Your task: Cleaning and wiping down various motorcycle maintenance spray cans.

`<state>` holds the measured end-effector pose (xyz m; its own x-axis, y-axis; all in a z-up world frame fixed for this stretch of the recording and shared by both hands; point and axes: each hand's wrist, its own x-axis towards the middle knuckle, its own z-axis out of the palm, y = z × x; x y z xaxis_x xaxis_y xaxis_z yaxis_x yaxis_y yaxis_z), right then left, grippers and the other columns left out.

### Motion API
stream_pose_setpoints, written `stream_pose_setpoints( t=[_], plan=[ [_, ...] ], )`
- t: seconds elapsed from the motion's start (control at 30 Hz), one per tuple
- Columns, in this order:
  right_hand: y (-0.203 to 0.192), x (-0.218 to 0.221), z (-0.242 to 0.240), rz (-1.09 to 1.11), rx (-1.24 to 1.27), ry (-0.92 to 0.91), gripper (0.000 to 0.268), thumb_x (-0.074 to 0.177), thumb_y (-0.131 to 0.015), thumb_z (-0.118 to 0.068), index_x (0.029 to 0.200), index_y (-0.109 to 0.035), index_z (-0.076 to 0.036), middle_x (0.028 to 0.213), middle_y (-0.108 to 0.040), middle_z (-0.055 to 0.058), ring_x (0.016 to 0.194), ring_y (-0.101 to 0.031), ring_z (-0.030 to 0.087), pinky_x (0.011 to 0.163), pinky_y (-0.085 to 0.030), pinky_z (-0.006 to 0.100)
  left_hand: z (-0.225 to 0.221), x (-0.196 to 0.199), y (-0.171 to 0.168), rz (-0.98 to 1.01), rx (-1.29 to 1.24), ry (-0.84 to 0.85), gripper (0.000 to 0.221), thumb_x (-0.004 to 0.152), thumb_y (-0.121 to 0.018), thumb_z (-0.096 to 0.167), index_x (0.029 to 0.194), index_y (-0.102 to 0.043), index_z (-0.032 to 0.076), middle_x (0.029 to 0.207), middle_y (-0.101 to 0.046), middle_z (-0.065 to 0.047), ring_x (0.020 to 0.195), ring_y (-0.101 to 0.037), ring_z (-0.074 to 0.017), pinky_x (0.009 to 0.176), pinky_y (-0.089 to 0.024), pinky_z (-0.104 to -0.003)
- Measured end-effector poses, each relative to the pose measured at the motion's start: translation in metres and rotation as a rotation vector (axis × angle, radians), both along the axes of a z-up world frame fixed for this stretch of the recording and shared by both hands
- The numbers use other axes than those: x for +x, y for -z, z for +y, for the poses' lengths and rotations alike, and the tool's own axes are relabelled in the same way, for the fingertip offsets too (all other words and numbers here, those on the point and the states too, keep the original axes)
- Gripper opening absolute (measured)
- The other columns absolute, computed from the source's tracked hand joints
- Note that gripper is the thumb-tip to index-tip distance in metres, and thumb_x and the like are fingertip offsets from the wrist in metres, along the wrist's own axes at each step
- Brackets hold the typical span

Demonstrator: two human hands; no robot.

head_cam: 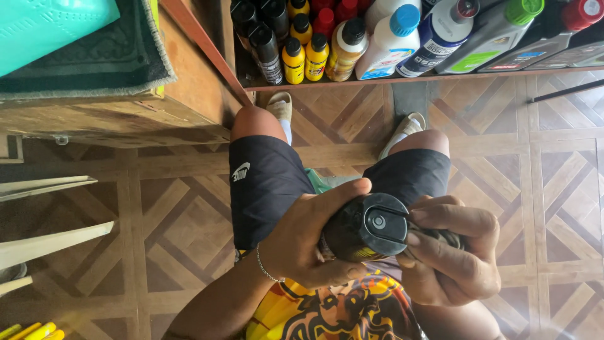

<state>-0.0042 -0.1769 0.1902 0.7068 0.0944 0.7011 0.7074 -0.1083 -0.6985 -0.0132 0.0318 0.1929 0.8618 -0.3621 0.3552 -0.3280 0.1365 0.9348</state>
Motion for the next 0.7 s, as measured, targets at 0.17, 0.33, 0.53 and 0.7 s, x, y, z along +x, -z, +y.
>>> stream_pose_setpoints(
  t=[0.17, 0.33, 0.53, 0.7],
  plan=[
    [-0.008, 0.001, -0.008, 0.209, 0.12, -0.164, 0.009, 0.092, -0.068, -0.021, 0.098, -0.067, -0.014, 0.113, -0.061, 0.01, 0.09, -0.068, 0.014, 0.084, -0.059, 0.024, 0.004, 0.004, 0.007, -0.249, 0.179, -0.092, 0.083, 0.093, -0.079, 0.033, 0.158, -0.033, 0.011, 0.115, -0.071, -0.011, 0.081, -0.066, -0.0236, 0.075, -0.055, -0.035],
    [-0.008, 0.005, -0.015, 0.322, 0.226, -0.142, 0.021, 0.096, -0.067, -0.03, 0.096, -0.067, -0.009, 0.111, -0.065, 0.013, 0.096, -0.067, 0.017, 0.089, -0.055, 0.025, 0.013, 0.012, 0.004, -0.38, 0.405, -0.095, 0.071, 0.1, -0.072, 0.041, 0.155, -0.04, 0.011, 0.124, -0.065, -0.014, 0.093, -0.066, -0.0281, 0.084, -0.054, -0.04],
    [-0.017, 0.006, -0.02, 0.271, 0.159, -0.065, 0.028, 0.105, -0.06, -0.038, 0.098, -0.066, -0.011, 0.115, -0.061, 0.011, 0.094, -0.072, 0.02, 0.085, -0.063, 0.026, 0.013, 0.01, 0.003, -0.412, 0.444, -0.119, 0.069, 0.1, -0.075, 0.042, 0.154, -0.042, 0.013, 0.119, -0.064, -0.012, 0.088, -0.063, -0.0253, 0.083, -0.053, -0.038],
    [-0.03, 0.002, -0.003, 0.191, -0.172, 0.008, 0.038, 0.097, -0.056, -0.04, 0.1, -0.072, -0.005, 0.12, -0.059, 0.019, 0.096, -0.071, 0.024, 0.09, -0.059, 0.032, 0.012, 0.011, -0.002, -0.424, 0.535, -0.132, 0.068, 0.1, -0.072, 0.045, 0.152, -0.044, 0.01, 0.114, -0.063, -0.013, 0.084, -0.061, -0.0249, 0.078, -0.051, -0.038]
  ],
)
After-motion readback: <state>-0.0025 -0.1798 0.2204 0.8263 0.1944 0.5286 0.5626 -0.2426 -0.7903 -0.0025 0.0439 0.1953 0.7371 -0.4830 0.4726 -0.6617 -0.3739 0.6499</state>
